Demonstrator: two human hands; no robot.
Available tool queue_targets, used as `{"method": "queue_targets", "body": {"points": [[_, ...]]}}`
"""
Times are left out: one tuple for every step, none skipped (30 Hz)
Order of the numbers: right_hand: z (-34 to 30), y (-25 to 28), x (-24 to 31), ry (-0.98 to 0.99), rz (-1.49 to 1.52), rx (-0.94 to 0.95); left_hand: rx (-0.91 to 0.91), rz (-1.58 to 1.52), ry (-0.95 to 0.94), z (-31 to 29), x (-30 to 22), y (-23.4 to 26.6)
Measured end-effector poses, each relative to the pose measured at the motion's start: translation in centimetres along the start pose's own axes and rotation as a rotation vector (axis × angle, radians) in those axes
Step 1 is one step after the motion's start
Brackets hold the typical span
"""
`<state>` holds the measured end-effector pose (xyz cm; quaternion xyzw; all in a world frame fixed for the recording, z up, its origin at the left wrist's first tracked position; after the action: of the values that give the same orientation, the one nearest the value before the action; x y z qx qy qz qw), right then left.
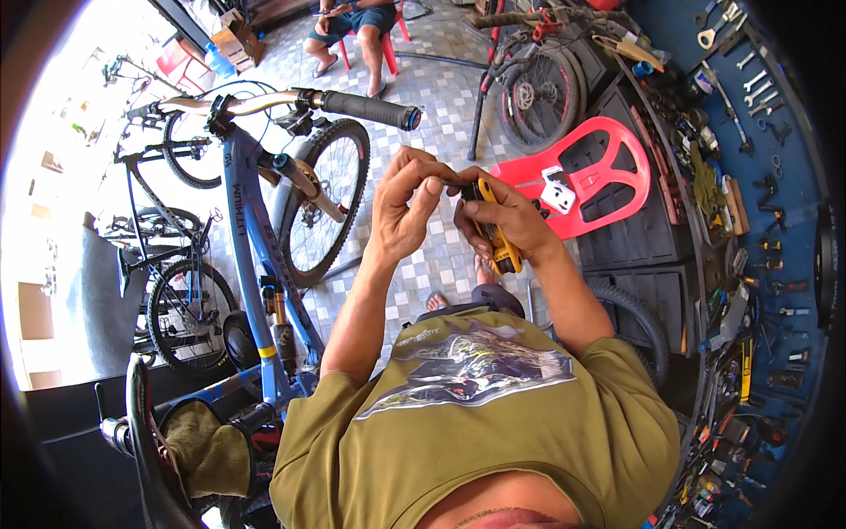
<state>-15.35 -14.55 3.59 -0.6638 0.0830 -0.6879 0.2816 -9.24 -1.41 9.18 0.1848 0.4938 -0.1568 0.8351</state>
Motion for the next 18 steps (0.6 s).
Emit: {"method": "queue_targets", "body": {"points": [[-0.1, -0.4, 0.1, 0.014, 0.060, 0.020, 0.016, 0.005, -0.034, -0.1, -0.4, -0.1], [-0.3, -0.6, 0.2, 0.028, 0.119, 0.038, 0.033, 0.007, -0.069, -0.2, -0.9, -0.4], [-0.4, -0.9, 0.3, 0.041, 0.177, 0.057, 0.050, 0.008, -0.104, -0.4, -1.4, -0.7], [-0.3, -0.7, -0.2, 0.045, 0.136, 0.046, 0.082, 0.006, -0.103, -0.7, -1.5, -1.4], [-0.2, -0.6, -0.7, 0.057, 0.145, 0.052, 0.113, 0.161, -0.264, -0.5, -2.6, -1.9], [0.0, -0.5, -1.1, 0.069, 0.155, 0.057, 0.118, 0.121, -0.245, -0.5, -2.1, -2.1], [0.0, -0.4, -1.4, 0.081, 0.164, 0.063, 0.122, 0.081, -0.225, -0.6, -1.6, -2.4], [0.2, -0.4, -1.5, 0.067, 0.208, 0.034, 0.086, 0.092, -0.207, -0.6, -1.6, -2.2], [0.3, -0.4, -1.6, 0.052, 0.252, 0.005, 0.051, 0.103, -0.188, -0.6, -1.6, -1.9], [0.4, -0.4, -1.6, 0.037, 0.296, -0.024, 0.015, 0.114, -0.169, -0.5, -1.6, -1.6], [0.3, -0.5, -1.4, 0.006, 0.205, -0.052, -0.025, 0.067, -0.061, -0.3, -1.0, -1.1], [0.1, -0.8, -0.9, -0.024, 0.113, -0.080, -0.064, 0.020, 0.048, -0.1, -0.3, -0.5], [-0.1, -0.8, -0.7, -0.054, 0.022, -0.108, -0.104, -0.027, 0.156, -0.1, 0.5, 0.1], [0.1, -0.8, -0.4, -0.061, 0.070, -0.074, -0.044, 0.049, 0.222, 0.5, 1.0, 0.4], [0.2, -0.1, 0.1, -0.051, 0.033, -0.119, -0.066, 0.114, 0.139, 0.8, 0.1, 0.9], [0.3, 0.5, 0.7, -0.041, -0.005, -0.165, -0.088, 0.178, 0.056, 1.0, -0.9, 1.4], [0.6, 0.9, 1.2, -0.033, -0.040, -0.210, -0.110, 0.243, -0.026, 1.4, -2.2, 2.0], [0.8, 1.2, 2.7, -0.008, -0.158, -0.268, -0.094, 0.336, -0.080, 1.9, -3.3, 2.9]]}}
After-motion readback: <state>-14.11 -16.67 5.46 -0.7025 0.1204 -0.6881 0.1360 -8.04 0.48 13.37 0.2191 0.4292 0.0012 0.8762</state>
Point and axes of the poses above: each hand's wrist, its own z-axis towards the middle knuckle, its own y-axis out of the back of the hand, x = y × z, the point moved 8 cm from there along z, towards the middle knuckle, and after that the axes turned 8 degrees about y, right-handed, at the moved point
